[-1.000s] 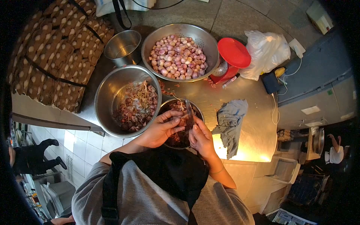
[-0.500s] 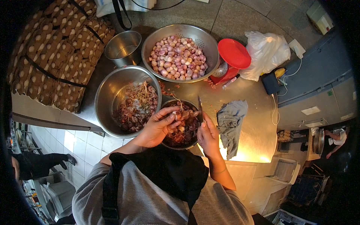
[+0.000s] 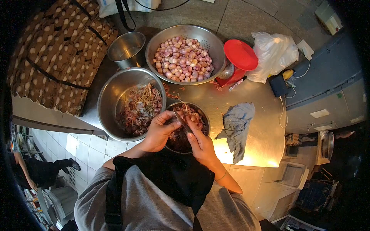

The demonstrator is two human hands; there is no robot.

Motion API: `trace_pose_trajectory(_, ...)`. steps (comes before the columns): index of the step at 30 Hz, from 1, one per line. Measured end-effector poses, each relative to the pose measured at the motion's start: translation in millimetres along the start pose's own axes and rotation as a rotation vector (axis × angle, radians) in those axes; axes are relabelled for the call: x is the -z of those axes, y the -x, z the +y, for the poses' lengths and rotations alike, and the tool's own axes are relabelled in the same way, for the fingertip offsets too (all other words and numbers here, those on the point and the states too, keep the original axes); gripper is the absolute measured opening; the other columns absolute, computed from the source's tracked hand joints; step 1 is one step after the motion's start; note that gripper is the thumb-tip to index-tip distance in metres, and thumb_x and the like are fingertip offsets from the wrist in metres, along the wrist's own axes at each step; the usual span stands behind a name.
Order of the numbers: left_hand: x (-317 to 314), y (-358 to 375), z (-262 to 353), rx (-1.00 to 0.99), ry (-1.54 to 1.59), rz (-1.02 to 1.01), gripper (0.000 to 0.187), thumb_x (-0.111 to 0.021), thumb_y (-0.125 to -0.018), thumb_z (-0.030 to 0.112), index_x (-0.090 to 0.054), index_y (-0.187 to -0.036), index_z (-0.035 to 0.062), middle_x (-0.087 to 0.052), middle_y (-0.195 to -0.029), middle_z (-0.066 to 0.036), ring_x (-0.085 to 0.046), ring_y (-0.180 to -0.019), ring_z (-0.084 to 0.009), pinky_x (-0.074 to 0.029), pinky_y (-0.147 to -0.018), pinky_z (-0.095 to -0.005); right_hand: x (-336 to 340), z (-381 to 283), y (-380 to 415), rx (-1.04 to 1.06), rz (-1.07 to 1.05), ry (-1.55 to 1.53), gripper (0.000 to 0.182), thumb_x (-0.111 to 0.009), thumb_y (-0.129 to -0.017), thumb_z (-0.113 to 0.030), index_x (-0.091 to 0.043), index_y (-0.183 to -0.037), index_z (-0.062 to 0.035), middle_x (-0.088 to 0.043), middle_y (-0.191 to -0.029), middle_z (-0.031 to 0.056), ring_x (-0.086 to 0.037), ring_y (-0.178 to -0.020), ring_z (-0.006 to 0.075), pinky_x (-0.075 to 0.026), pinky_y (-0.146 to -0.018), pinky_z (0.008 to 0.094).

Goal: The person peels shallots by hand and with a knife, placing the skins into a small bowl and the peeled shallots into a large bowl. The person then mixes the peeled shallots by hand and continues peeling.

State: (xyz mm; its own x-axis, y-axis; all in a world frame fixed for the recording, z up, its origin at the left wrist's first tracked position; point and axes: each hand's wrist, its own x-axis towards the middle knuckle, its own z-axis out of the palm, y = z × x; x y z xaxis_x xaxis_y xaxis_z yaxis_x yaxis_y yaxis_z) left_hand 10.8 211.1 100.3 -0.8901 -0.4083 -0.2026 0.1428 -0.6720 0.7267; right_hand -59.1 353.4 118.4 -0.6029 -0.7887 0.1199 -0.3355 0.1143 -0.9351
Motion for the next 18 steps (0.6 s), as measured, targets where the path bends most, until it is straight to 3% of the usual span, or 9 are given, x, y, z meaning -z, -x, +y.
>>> trace_pose_trajectory(8, 2, 0, -1, -0.027, -0.088, -0.006, 0.017, -0.062, -0.075, -0.001, -0.057, -0.091, 0.0025, -0.057, -0.089, -0.001, -0.052, -0.085, -0.0077, -0.043, -0.078, -0.0219, -2, 4, 2, -0.010, 0.061, 0.131, 0.034, -0.043, -0.089, -0.015, -0.044, -0.121, -0.0032, -0.053, -0.113, 0.0171, -0.051, -0.107, 0.0272, -0.038, -0.087, 0.0292)
trace_pose_trajectory(18, -3, 2, 5, -0.037, -0.213, -0.061, 0.018, -0.059, -0.079, 0.002, -0.055, -0.096, 0.0032, -0.057, -0.092, -0.003, -0.053, -0.087, -0.0088, -0.044, -0.079, -0.0229, 7, 19, -1, -0.222, 0.159, -0.185, 0.036, -0.042, -0.090, -0.017, -0.041, -0.122, 0.0007, -0.045, -0.124, 0.0142, -0.040, -0.116, 0.0204, -0.028, -0.096, 0.0280)
